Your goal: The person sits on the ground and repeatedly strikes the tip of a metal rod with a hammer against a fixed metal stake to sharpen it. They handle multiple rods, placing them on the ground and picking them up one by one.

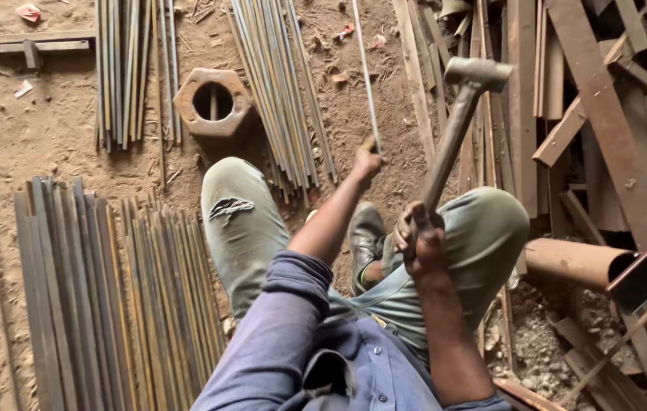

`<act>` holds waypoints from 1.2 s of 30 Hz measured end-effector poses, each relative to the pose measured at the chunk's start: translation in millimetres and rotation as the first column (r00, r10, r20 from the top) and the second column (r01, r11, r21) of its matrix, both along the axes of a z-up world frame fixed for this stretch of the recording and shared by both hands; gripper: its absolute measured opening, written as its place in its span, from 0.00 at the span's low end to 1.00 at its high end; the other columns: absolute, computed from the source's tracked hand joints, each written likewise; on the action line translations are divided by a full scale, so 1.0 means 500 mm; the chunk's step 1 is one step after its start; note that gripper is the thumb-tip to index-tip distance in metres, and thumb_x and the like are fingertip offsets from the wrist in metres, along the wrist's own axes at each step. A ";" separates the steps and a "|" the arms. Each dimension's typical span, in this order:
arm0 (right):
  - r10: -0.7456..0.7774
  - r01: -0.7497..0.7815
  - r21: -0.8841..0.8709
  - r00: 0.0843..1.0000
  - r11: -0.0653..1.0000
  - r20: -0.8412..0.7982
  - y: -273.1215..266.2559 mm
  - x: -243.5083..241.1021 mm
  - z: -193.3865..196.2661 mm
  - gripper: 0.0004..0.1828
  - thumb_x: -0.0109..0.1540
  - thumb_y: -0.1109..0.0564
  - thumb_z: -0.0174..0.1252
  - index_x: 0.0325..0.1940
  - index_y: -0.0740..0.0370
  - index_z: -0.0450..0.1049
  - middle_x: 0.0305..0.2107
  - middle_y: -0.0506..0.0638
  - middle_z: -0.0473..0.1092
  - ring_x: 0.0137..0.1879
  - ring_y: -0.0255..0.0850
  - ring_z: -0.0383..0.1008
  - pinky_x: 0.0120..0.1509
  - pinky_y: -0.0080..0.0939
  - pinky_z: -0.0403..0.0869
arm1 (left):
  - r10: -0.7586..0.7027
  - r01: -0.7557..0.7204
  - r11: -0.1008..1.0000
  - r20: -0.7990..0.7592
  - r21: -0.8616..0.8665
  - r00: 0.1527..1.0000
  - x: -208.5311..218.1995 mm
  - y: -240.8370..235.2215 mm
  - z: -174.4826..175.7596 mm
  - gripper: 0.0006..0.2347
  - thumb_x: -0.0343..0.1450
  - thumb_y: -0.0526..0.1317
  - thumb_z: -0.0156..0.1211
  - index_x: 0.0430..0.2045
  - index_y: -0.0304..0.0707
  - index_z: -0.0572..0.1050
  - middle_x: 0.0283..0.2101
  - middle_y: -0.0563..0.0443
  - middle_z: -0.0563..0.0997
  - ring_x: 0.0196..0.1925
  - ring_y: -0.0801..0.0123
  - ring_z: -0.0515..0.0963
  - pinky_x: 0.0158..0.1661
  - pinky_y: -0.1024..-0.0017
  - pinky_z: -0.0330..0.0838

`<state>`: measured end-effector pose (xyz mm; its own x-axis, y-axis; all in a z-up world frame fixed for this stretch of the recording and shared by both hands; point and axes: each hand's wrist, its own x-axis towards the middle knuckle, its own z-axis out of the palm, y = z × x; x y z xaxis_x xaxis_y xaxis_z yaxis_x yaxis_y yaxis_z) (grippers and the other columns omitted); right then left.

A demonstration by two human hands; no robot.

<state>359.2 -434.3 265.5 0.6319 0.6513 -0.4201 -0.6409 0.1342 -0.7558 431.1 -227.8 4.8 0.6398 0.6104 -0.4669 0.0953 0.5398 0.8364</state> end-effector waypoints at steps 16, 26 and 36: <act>0.150 -0.177 -0.045 0.921 0.983 -0.359 0.131 0.031 -0.189 0.20 0.64 0.38 0.61 0.34 0.55 0.67 0.15 0.44 0.61 0.16 0.35 0.61 0.18 0.34 0.60 | 0.235 -0.110 0.743 -0.103 0.660 0.967 -0.389 0.476 0.124 0.10 0.67 0.33 0.67 0.40 0.32 0.82 0.41 0.45 0.85 0.42 0.66 0.82 0.45 0.69 0.76; 0.247 -0.428 -0.168 0.751 0.888 -0.612 0.191 -0.007 -0.376 0.13 0.65 0.46 0.62 0.34 0.52 0.67 0.16 0.39 0.57 0.19 0.32 0.58 0.22 0.33 0.58 | 0.613 -0.184 0.714 -0.476 0.676 0.630 -0.794 0.623 0.074 0.10 0.64 0.37 0.66 0.38 0.40 0.84 0.41 0.47 0.87 0.44 0.65 0.87 0.47 0.68 0.78; 0.305 -0.520 -0.563 0.847 0.642 -0.435 0.198 -0.050 -0.394 0.16 0.60 0.50 0.68 0.38 0.58 0.67 0.18 0.44 0.65 0.18 0.33 0.64 0.19 0.34 0.62 | 0.484 0.112 0.802 -0.748 0.587 0.454 -0.781 0.666 -0.210 0.20 0.64 0.36 0.68 0.52 0.47 0.77 0.51 0.44 0.80 0.45 0.53 0.83 0.44 0.59 0.77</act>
<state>334.3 -335.1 68.4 0.1514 0.3151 -0.9369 -0.6941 -0.6410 -0.3277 40.6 105.1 -100.1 -0.0540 0.9628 -0.2647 0.8428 0.1860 0.5050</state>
